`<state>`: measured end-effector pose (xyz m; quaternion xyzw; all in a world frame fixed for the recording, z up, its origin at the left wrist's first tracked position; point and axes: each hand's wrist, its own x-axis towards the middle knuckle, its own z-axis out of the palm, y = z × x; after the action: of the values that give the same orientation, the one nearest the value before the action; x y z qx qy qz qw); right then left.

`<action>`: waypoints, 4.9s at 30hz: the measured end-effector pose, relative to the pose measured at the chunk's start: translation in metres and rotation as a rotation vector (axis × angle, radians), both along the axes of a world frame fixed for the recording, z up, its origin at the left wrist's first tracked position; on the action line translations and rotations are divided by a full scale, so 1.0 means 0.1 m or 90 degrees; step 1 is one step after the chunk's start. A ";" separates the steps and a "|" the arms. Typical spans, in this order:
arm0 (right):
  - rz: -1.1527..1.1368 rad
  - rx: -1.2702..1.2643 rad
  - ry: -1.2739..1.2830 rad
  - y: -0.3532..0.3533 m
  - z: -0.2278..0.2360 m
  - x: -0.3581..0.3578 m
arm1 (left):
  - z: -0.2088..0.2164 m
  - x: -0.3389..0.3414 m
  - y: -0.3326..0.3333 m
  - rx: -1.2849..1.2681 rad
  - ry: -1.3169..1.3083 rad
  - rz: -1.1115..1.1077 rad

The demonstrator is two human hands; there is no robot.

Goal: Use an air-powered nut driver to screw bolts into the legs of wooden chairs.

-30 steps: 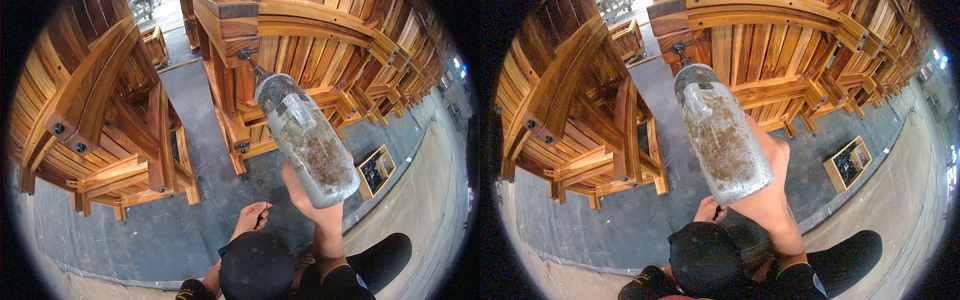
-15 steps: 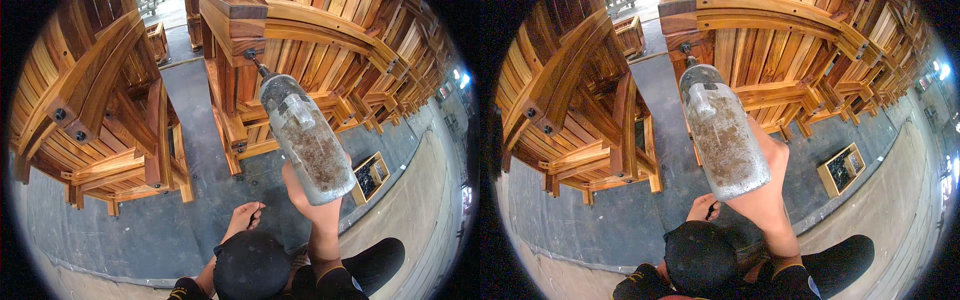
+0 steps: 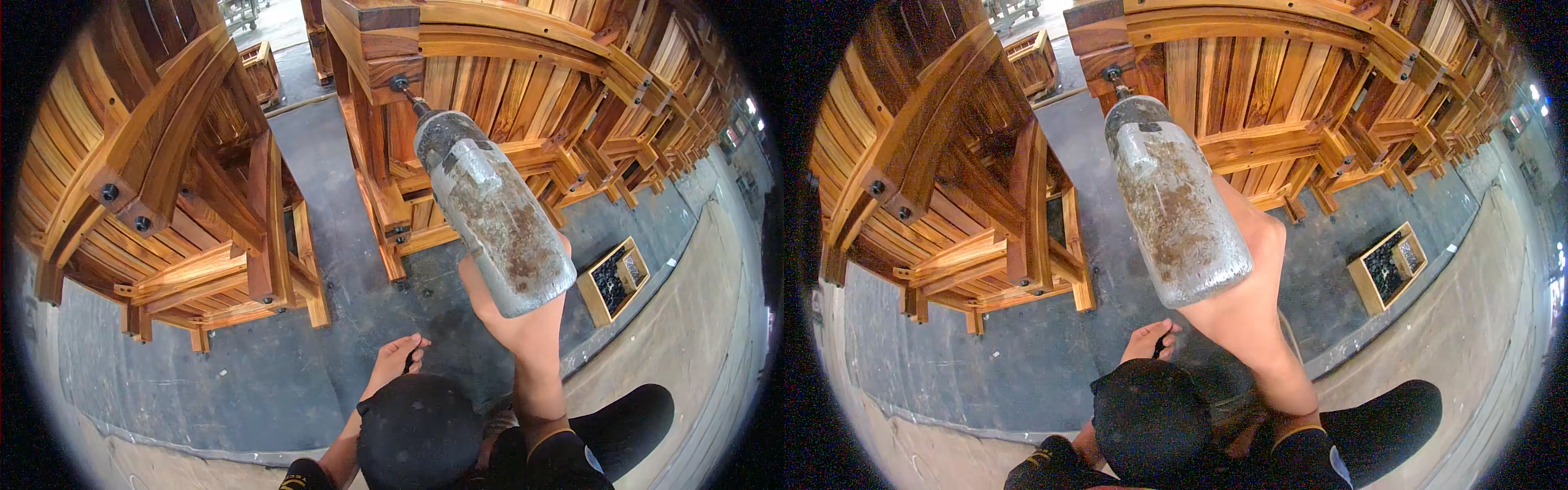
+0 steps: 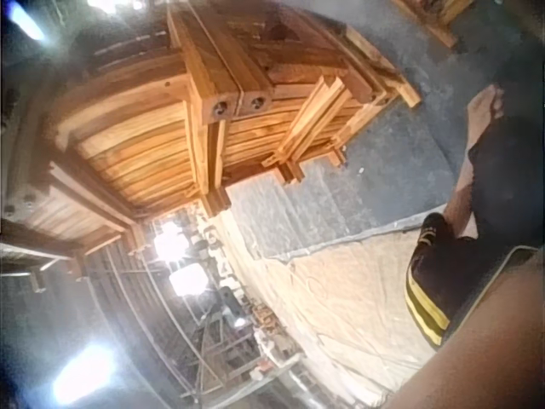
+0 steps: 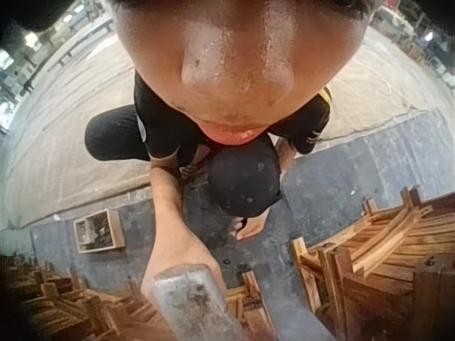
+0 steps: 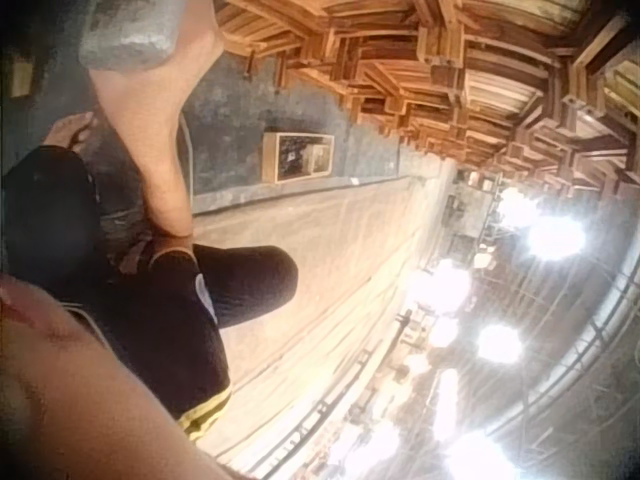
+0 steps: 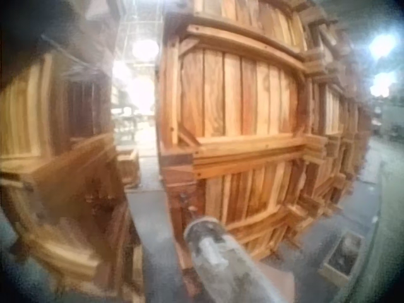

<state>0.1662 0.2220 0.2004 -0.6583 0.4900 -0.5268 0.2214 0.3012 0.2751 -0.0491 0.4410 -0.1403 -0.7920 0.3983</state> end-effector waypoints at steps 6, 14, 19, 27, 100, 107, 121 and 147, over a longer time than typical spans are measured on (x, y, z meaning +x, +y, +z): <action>0.056 -0.078 -0.099 -0.06 -0.11 -0.02 | -0.02 0.13 0.00 -0.040 -0.006 0.003; 0.062 -0.071 -0.096 -0.06 -0.10 0.01 | 0.05 0.05 -0.02 -0.037 0.002 0.027; 0.075 -0.271 -0.092 -0.10 -0.21 -0.04 | 0.18 -0.04 -0.04 -0.030 -0.005 0.017; 0.049 -0.138 -0.016 0.15 -0.57 -0.10 | 0.41 0.09 -0.19 -0.078 0.024 0.096; 0.107 -0.089 -0.051 0.29 -2.01 -0.42 | 0.97 0.30 -1.17 -0.231 0.104 0.154; 0.139 -0.072 -0.082 0.30 -1.98 -0.39 | 1.08 0.30 -1.16 -0.227 0.122 0.106; 0.185 0.049 -0.108 0.23 -1.91 -0.47 | 1.18 0.34 -1.29 -0.294 0.011 -0.004; 0.071 -0.200 0.023 -0.09 -0.66 -0.30 | 2.23 0.11 -1.32 -0.424 0.306 0.023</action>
<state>0.1358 0.2129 0.1348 -0.7201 0.3682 -0.5723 0.1357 0.3120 0.1432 0.1739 0.0927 -0.2839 -0.7769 0.5543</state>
